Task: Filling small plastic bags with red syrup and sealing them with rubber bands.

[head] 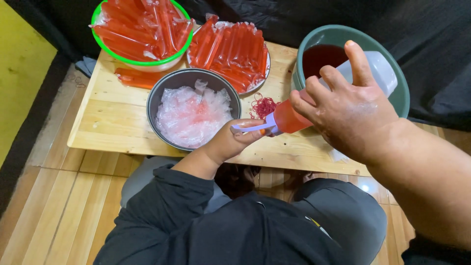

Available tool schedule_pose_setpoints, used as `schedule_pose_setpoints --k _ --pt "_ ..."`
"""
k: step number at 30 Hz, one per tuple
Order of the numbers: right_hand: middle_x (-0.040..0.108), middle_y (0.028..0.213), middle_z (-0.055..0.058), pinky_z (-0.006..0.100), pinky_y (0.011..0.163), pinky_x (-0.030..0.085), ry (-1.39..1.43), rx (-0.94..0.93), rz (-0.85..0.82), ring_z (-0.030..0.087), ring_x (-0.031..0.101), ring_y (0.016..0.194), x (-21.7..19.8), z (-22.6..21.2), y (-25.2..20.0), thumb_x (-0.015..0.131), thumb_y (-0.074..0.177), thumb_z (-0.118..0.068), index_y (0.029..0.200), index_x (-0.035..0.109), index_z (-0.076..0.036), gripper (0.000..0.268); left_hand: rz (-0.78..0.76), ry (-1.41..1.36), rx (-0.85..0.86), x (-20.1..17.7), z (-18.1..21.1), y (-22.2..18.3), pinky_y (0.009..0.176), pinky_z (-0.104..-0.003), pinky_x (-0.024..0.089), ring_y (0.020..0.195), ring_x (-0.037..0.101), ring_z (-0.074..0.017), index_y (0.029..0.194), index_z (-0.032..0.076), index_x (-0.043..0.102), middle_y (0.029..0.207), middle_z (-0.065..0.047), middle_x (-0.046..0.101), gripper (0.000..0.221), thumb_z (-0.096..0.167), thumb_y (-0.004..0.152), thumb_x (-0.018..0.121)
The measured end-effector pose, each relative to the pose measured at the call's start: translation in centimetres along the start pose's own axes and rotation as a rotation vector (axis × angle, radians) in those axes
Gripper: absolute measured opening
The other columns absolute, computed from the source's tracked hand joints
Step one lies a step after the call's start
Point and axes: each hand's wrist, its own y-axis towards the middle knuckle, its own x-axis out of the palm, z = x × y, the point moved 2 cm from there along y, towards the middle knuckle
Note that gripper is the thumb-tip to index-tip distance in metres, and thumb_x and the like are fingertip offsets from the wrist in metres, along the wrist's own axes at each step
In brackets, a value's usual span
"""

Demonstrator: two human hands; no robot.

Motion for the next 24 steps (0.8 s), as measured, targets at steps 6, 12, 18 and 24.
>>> schedule_pose_setpoints --k 6,12,18,24 --pt "0.054 0.082 -0.005 0.06 0.122 0.036 -0.005 -0.037 -0.007 0.021 0.059 0.09 -0.2 0.3 1.1 0.071 0.094 -0.015 0.112 0.067 -0.027 0.022 0.01 0.006 -0.084 -0.3 1.6 -0.2 0.106 -0.027 0.048 0.112 0.069 -0.0129 0.113 0.005 0.077 0.113 -0.008 0.079 0.034 0.027 0.087 0.074" --pt "0.053 0.089 -0.002 0.063 0.123 0.034 0.003 -0.033 0.039 0.024 0.057 0.098 -0.1 0.4 1.4 0.07 0.098 -0.011 0.117 0.068 -0.026 0.025 0.069 -0.004 -0.263 -1.0 1.3 -0.8 0.044 -0.023 0.033 0.047 0.039 -0.0067 0.135 0.009 0.067 0.082 0.001 0.066 0.064 0.043 0.082 0.073" --pt "0.05 0.083 -0.003 0.065 0.124 0.035 0.041 -0.042 0.042 0.024 0.057 0.095 -0.2 0.6 1.7 0.071 0.097 -0.006 0.111 0.069 -0.025 0.024 -0.143 0.066 0.149 -0.9 2.3 -0.9 0.105 -0.031 0.047 0.116 0.068 -0.0186 0.123 0.006 0.071 0.12 -0.007 0.074 0.034 0.03 0.1 0.061" --pt "0.052 0.088 -0.001 0.067 0.125 0.031 0.045 -0.035 0.055 0.026 0.058 0.098 0.3 0.3 1.5 0.073 0.1 -0.008 0.119 0.071 -0.026 0.026 -0.129 -0.014 0.129 -1.1 2.3 -1.0 0.107 -0.032 0.049 0.117 0.069 -0.0203 0.125 0.005 0.07 0.121 -0.009 0.074 0.038 0.032 0.099 0.062"
